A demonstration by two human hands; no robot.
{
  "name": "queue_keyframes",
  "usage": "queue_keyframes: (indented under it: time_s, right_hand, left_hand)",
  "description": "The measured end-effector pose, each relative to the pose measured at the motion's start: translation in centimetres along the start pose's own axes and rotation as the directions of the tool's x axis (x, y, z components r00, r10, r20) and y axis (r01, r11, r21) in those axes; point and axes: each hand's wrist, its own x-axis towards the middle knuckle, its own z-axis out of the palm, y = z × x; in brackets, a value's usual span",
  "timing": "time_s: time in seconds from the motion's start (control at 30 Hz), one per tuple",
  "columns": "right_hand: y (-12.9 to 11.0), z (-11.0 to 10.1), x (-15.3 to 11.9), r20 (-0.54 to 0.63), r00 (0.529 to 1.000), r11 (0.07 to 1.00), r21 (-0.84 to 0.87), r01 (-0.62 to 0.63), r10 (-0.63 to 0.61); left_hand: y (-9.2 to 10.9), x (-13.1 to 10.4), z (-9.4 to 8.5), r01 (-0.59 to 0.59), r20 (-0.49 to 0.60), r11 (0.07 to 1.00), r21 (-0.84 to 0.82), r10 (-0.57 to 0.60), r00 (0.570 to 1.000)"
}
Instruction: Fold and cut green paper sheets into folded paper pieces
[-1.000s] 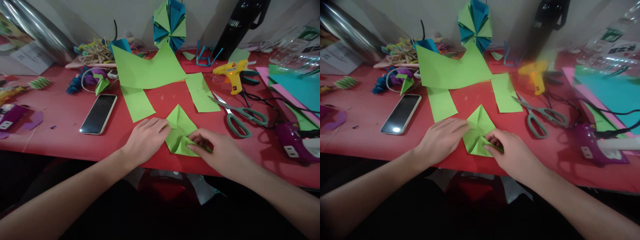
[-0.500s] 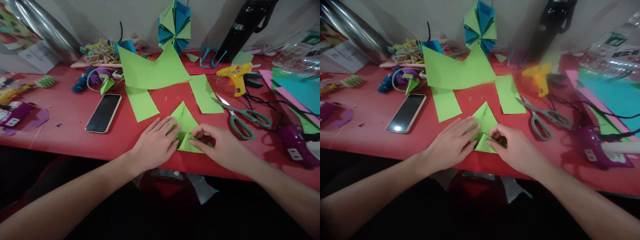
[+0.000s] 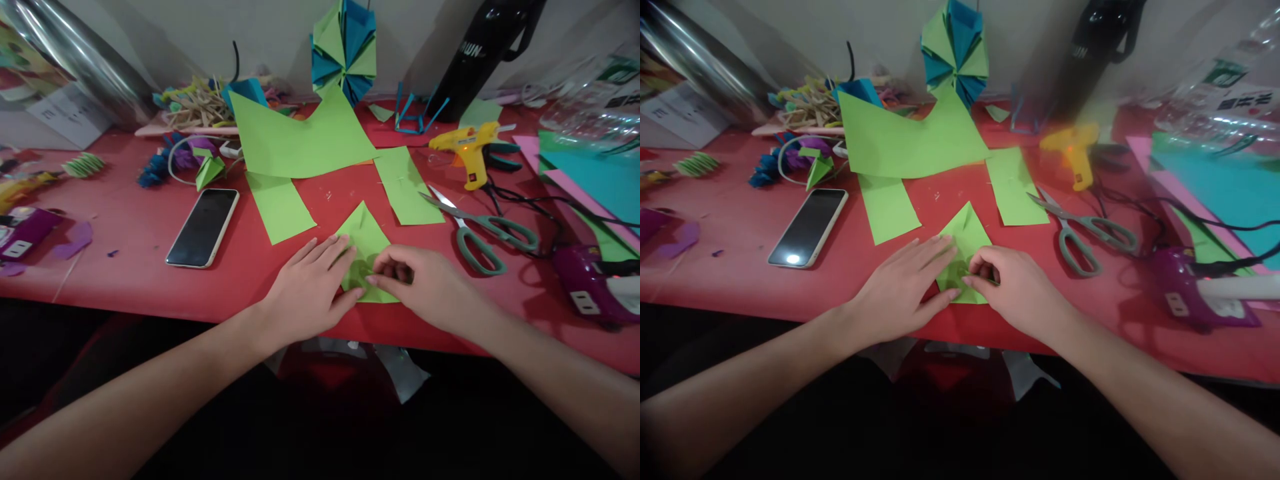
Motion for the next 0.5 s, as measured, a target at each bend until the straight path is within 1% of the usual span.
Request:
queue_keyframes:
  time_s: [0.17, 0.33, 0.5]
  right_hand:
    - [0.22, -0.05, 0.01, -0.008, 1.0, 0.994, -0.106, -0.017, 0.017]
    - [0.35, 0.04, -0.12, -0.008, 1.0, 0.994, -0.109, -0.006, 0.005]
    - [0.34, 0.12, -0.21, -0.018, 1.0, 0.993, -0.114, 0.004, -0.006]
  left_hand:
    - [-0.05, -0.04, 0.13, 0.014, -0.013, 1.0, 0.009, -0.014, 1.0]
    - [-0.09, -0.04, 0.13, 0.019, -0.009, 1.0, 0.013, -0.019, 1.0]
    - [-0.2, -0.02, -0.16, 0.021, 0.024, 1.0, 0.009, -0.021, 0.999]
